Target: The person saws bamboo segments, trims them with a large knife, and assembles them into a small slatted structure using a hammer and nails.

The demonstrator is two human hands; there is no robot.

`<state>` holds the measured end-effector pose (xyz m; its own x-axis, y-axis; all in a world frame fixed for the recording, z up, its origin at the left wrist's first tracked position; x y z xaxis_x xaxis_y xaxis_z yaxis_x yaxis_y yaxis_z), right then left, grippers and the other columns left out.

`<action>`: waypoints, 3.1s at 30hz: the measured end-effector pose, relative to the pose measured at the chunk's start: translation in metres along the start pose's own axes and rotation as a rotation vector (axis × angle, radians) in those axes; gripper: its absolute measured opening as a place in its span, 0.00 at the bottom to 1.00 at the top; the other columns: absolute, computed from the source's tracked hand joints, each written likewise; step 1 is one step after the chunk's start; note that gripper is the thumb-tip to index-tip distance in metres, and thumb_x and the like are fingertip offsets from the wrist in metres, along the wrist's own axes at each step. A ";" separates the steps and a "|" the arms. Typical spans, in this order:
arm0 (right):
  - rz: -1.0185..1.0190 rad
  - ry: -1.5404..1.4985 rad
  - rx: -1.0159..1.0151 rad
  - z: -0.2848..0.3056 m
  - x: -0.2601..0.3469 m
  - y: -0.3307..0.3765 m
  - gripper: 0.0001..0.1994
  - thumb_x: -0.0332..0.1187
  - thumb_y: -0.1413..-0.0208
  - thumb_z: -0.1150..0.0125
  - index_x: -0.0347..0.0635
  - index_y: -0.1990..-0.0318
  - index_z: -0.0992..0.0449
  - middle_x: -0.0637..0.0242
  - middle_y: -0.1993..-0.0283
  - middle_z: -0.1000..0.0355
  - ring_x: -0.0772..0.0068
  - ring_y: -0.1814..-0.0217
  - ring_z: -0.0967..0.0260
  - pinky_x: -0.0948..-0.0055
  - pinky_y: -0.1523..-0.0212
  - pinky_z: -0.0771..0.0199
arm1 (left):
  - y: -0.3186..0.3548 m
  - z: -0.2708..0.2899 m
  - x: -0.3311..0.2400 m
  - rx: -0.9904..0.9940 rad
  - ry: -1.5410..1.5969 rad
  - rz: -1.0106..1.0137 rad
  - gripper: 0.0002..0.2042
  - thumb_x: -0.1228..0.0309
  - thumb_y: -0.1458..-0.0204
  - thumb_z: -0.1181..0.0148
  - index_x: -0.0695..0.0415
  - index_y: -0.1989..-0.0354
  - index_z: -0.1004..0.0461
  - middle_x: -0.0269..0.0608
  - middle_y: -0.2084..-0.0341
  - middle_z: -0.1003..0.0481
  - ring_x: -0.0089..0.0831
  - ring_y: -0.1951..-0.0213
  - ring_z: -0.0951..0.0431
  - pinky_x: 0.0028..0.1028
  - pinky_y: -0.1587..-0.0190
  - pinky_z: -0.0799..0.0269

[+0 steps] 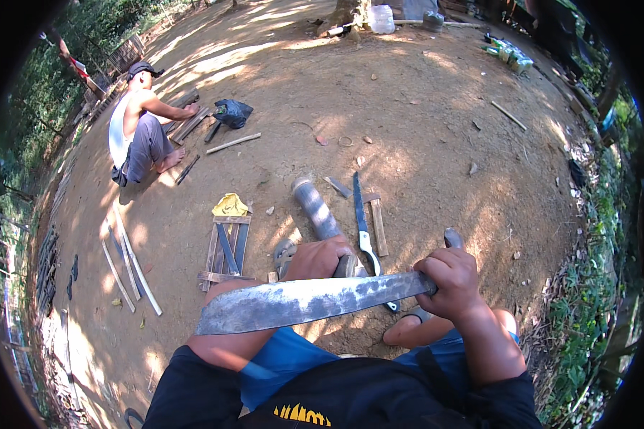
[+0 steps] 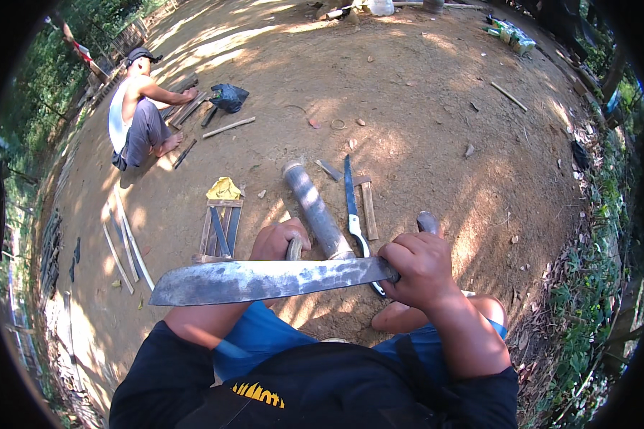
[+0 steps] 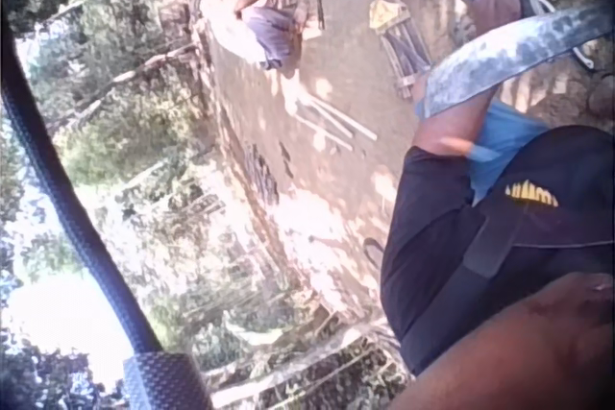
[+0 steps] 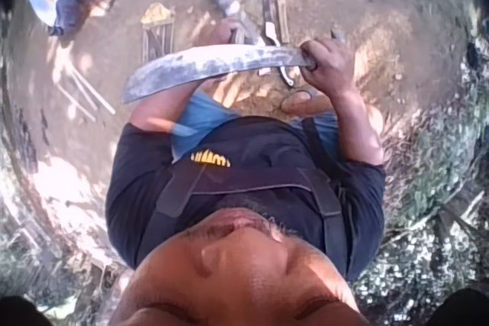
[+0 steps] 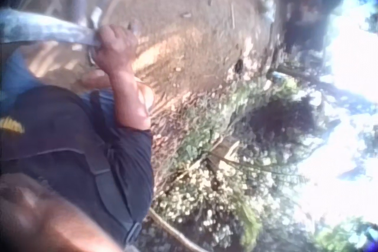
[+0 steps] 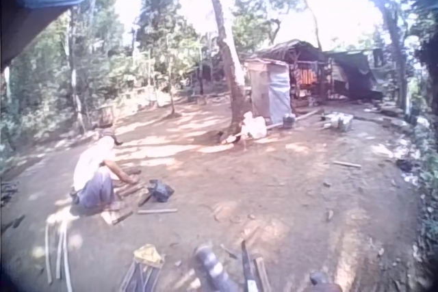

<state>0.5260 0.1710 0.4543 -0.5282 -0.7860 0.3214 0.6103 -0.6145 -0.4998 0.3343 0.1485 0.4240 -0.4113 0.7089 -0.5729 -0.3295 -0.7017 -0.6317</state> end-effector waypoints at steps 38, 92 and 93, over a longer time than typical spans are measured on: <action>-1.287 0.235 0.494 -0.209 -0.315 0.235 0.35 0.32 0.47 0.41 0.47 0.30 0.40 0.43 0.45 0.25 0.41 0.41 0.27 0.51 0.42 0.29 | 0.287 0.289 0.170 -1.206 0.149 1.064 0.23 0.46 0.31 0.61 0.53 0.66 0.33 0.30 0.84 0.38 0.22 0.82 0.38 0.23 0.77 0.40; -1.091 0.208 0.432 -0.402 -0.459 0.093 0.55 0.40 0.55 0.21 0.42 0.24 0.54 0.40 0.29 0.41 0.36 0.31 0.38 0.50 0.31 0.36 | 0.583 0.116 0.310 -0.404 -0.471 2.107 0.32 0.52 0.43 0.36 0.69 0.41 0.31 0.67 0.50 0.23 0.58 0.45 0.23 0.44 0.43 0.28; -1.125 0.205 0.454 -0.400 -0.452 0.093 0.54 0.41 0.55 0.21 0.43 0.24 0.53 0.40 0.28 0.42 0.35 0.30 0.40 0.48 0.31 0.37 | 0.587 0.114 0.310 -0.413 -0.410 2.142 0.33 0.52 0.43 0.36 0.70 0.41 0.31 0.68 0.50 0.23 0.57 0.44 0.23 0.43 0.43 0.28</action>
<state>0.5854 0.4968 -0.0593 -0.9506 0.1968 0.2398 -0.1165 -0.9429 0.3122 -0.0840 -0.0520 -0.0648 0.0740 -0.9572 -0.2797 0.8438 -0.0894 0.5292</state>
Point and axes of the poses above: each hand's wrist, its own y-axis away from the middle knuckle, its own z-axis out of the back of the hand, x = y × z, the point moved 10 cm from there along -y, towards the middle knuckle
